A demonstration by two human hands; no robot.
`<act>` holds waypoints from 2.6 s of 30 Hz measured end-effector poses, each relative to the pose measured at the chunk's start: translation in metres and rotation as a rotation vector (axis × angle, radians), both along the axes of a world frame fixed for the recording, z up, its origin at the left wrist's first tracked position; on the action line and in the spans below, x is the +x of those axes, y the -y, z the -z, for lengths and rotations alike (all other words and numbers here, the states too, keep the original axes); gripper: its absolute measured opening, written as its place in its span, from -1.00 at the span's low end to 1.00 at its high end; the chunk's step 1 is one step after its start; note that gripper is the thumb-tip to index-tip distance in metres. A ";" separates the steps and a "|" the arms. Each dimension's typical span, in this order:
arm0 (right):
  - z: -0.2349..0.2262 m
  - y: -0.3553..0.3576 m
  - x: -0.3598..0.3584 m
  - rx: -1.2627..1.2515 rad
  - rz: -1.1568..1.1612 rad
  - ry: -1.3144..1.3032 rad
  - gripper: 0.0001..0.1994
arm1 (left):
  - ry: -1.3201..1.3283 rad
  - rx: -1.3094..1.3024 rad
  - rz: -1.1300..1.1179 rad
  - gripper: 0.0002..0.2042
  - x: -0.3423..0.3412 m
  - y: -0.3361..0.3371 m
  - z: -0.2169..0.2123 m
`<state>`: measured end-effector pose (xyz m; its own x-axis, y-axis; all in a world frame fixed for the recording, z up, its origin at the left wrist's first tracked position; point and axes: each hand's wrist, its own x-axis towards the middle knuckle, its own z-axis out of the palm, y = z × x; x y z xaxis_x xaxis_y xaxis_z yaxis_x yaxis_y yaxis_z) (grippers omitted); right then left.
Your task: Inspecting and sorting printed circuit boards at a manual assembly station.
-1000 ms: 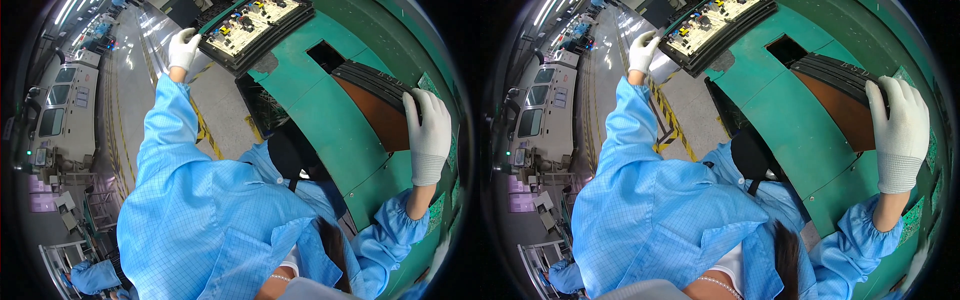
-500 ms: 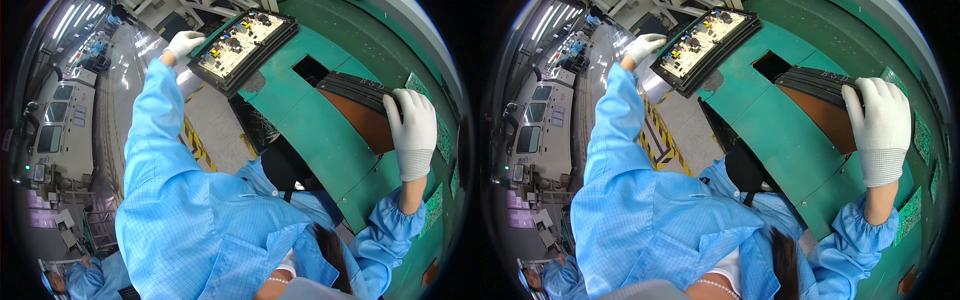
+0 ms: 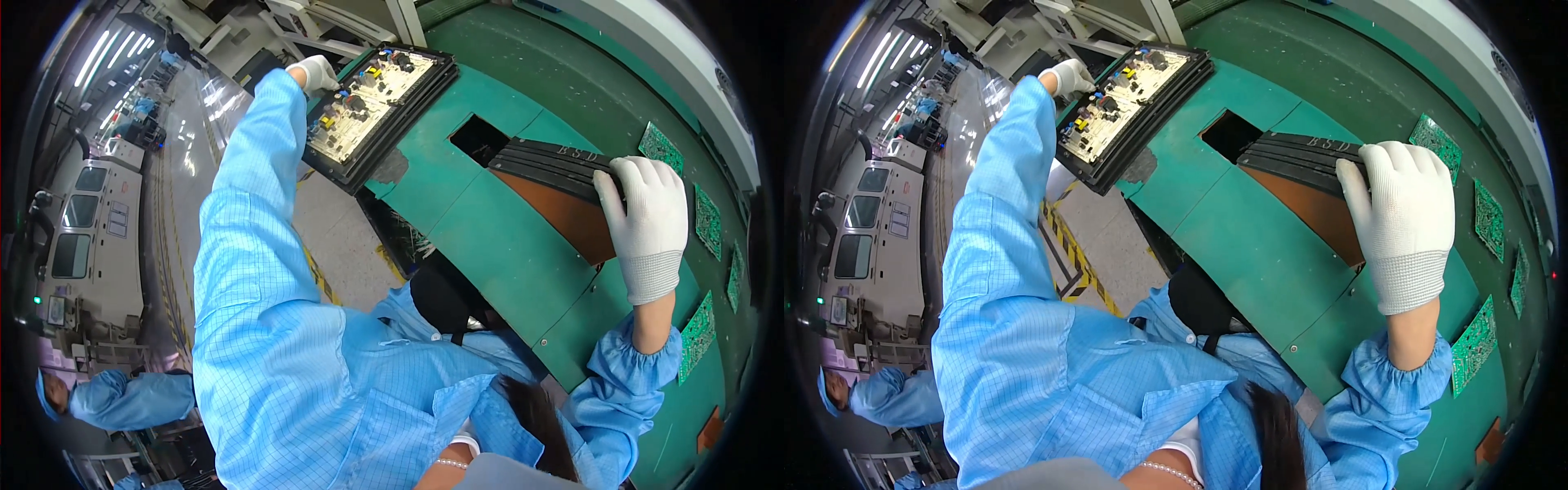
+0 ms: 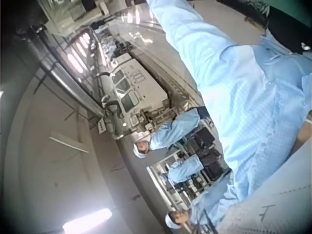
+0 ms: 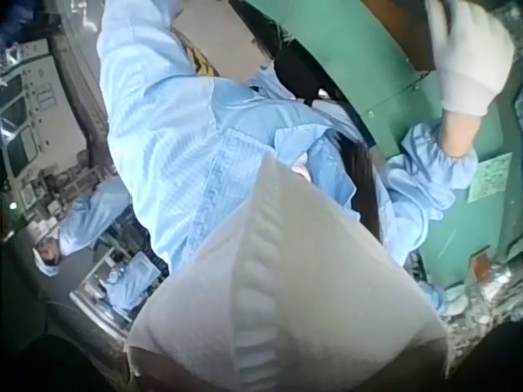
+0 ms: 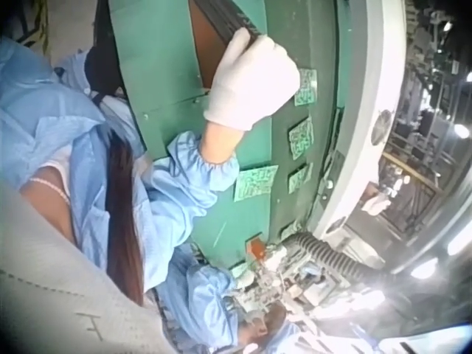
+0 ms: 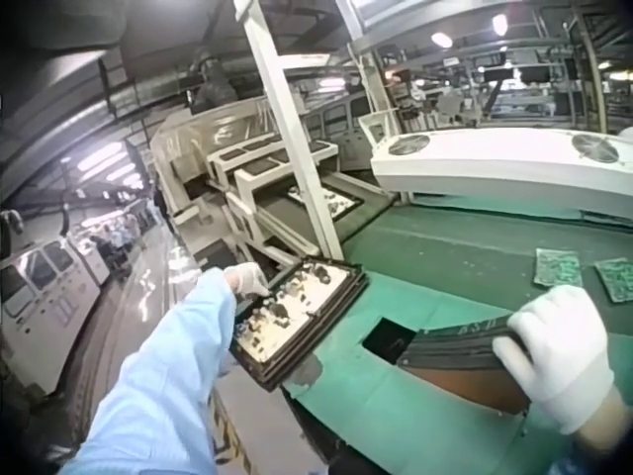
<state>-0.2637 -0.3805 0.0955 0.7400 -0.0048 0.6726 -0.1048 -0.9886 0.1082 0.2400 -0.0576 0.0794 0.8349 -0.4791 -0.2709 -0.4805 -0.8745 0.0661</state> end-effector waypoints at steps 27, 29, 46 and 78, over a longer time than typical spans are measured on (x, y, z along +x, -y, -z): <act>-0.007 -0.006 0.004 0.026 0.033 -0.015 -0.82 | 0.374 0.007 0.016 -0.61 0.062 0.130 0.030; -0.007 -0.005 0.004 0.012 0.035 -0.005 -0.81 | 0.469 0.201 -0.024 -0.64 0.057 0.143 0.029; -0.006 -0.005 0.004 0.029 0.018 0.022 -0.82 | 0.313 -0.181 0.413 -0.61 0.025 0.156 0.018; 0.005 0.007 -0.020 0.027 0.108 -0.051 -0.85 | 0.498 -0.011 0.495 -0.45 -0.178 0.100 0.029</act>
<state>-0.2836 -0.3872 0.0907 0.7674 -0.1037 0.6328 -0.2056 -0.9745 0.0897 0.0623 -0.1575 0.0502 0.5418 -0.8352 0.0938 -0.7971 -0.5461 -0.2578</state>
